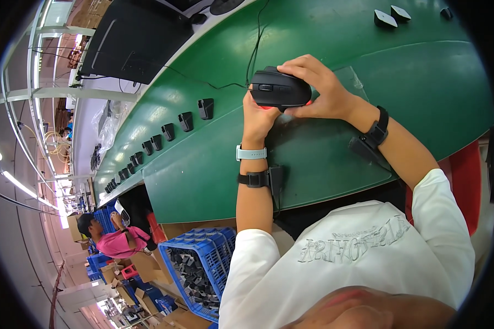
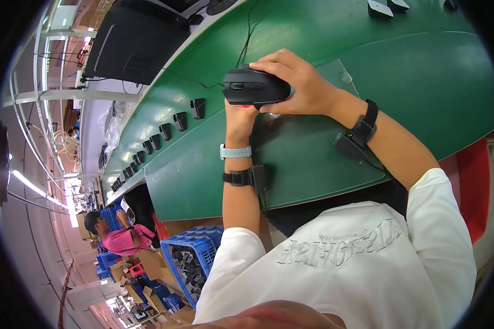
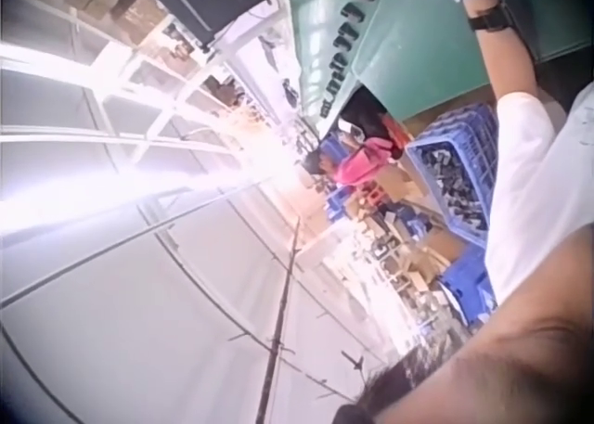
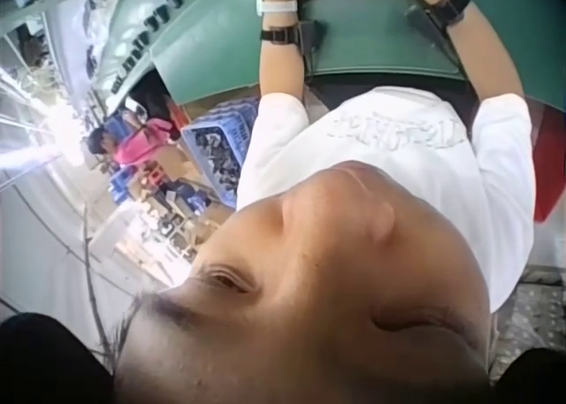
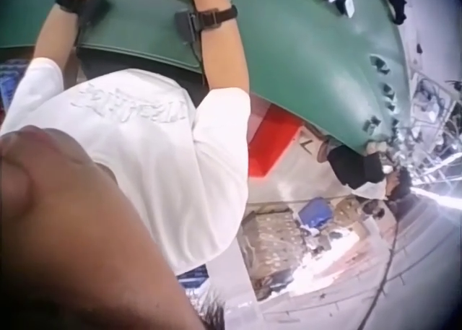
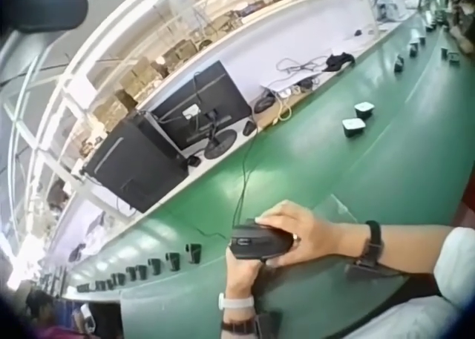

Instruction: The person tests a computer mouse and its charging dock by plugging a cable into the dock, placing the mouse on it, and checking the light-emitting sensors. After the sensors glow green, the person disconnects the components and sets them aside.

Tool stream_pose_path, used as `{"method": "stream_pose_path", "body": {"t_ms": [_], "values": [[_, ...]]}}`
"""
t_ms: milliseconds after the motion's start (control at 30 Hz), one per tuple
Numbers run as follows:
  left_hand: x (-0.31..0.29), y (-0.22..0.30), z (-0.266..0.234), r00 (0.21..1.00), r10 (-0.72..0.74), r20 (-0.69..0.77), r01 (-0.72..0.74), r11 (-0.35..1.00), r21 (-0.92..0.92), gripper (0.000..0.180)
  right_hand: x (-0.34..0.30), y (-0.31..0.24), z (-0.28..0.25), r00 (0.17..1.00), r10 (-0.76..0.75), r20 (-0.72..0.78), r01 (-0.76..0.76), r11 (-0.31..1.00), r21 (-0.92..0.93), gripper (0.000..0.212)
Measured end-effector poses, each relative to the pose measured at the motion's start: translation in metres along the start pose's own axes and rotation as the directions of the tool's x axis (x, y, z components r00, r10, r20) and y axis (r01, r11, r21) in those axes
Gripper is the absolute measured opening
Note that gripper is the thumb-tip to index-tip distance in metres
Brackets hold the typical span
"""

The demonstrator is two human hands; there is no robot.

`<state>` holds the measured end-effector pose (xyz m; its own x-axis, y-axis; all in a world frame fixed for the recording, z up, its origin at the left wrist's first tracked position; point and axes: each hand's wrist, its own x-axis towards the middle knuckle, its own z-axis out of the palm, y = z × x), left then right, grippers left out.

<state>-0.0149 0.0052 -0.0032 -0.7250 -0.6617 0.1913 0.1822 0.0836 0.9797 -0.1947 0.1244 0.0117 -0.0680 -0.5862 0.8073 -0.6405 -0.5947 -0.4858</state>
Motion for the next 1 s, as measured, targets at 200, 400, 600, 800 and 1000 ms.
{"method": "stream_pose_path", "body": {"t_ms": [200,400,600,800,1000], "values": [[0.000,0.001,0.005,1.000,0.013,-0.008,-0.013,1.000,0.013,0.040,-0.001,0.002,0.000,0.999,0.027,-0.024,-0.027,1.000,0.004,0.080],[0.001,0.001,0.007,1.000,0.022,0.009,-0.022,1.000,0.007,0.043,-0.002,0.003,-0.002,0.999,0.034,-0.042,-0.035,0.999,-0.005,0.081],[0.005,0.005,0.009,0.994,0.016,-0.107,-0.050,0.943,-0.329,0.062,-0.009,0.016,-0.008,0.945,0.325,-0.038,-0.301,0.909,0.289,0.072],[0.004,0.004,-0.014,0.886,0.307,-0.347,-0.222,0.939,0.264,0.044,-0.008,0.017,-0.010,0.854,0.159,0.495,-0.241,0.965,0.106,0.063],[0.008,0.005,-0.006,0.826,0.512,-0.237,-0.340,0.787,0.515,0.030,-0.006,0.006,-0.009,0.770,0.167,0.617,-0.219,0.976,0.010,0.060]]}}
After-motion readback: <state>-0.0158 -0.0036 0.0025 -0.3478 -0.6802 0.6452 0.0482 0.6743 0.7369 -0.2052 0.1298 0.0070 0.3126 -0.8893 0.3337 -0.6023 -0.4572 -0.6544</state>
